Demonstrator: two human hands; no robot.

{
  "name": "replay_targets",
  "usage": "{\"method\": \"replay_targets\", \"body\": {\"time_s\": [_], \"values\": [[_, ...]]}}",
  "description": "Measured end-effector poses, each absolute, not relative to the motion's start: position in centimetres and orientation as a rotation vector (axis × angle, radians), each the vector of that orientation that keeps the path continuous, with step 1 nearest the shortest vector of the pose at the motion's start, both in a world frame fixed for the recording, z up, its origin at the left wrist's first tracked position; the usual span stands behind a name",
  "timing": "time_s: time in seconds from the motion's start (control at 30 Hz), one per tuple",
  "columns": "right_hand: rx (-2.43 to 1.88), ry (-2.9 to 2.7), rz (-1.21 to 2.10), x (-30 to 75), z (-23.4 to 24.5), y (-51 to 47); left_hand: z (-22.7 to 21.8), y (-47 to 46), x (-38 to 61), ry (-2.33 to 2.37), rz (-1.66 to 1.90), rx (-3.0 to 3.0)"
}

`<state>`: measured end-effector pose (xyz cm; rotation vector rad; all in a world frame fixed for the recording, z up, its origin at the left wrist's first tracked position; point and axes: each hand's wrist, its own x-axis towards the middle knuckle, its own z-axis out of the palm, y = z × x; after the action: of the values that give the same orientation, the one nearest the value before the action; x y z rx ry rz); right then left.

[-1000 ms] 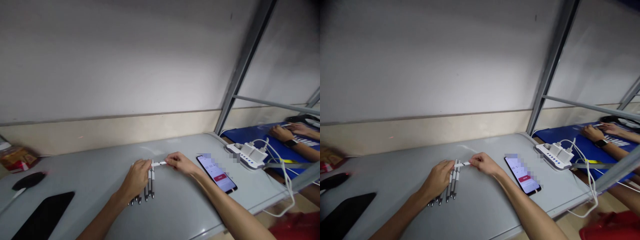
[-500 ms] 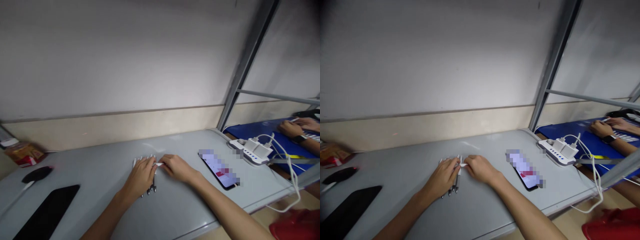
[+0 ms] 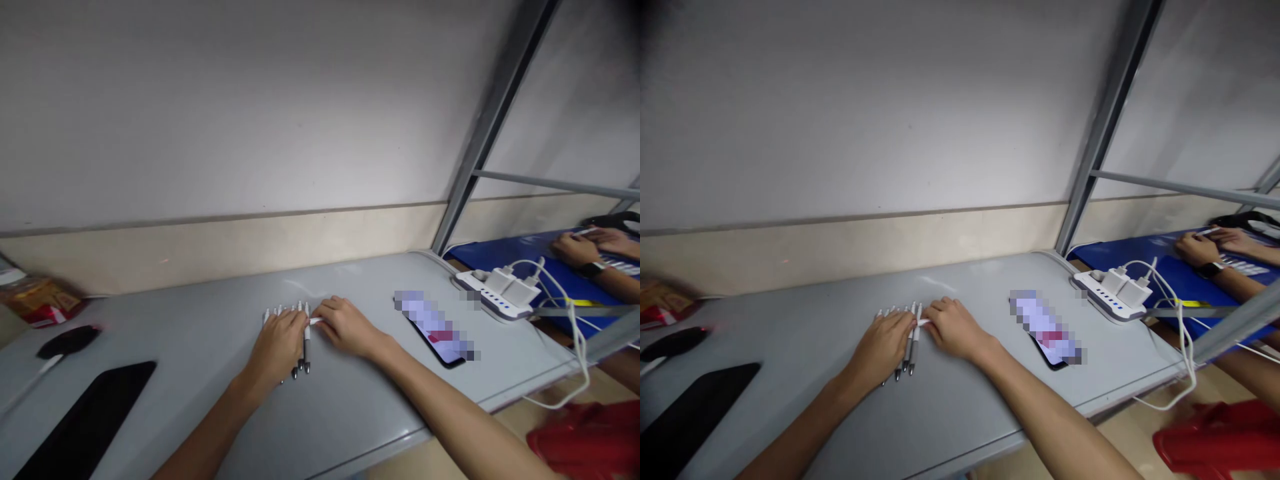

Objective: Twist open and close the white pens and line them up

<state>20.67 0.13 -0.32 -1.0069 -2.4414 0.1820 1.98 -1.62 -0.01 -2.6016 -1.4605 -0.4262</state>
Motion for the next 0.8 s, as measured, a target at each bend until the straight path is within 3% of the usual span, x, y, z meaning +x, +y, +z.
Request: {"method": "replay_targets", "body": {"time_s": [0.33, 0.67, 0.8], "values": [[-0.943, -2.345, 0.265, 21.15, -0.05, -0.01, 0.14, -2.07, 1.87, -1.455, -0.581, -2.691], [-0.902, -2.37, 0.247, 20.93, -0.03, -0.07, 0.02, -1.56, 1.68, -1.4, -0.388, -2.557], [-1.0, -2.293, 0.25, 21.18, -0.27, 0.12, -0.08, -1.75, 1.74, -1.51, -0.534, -2.61]]}}
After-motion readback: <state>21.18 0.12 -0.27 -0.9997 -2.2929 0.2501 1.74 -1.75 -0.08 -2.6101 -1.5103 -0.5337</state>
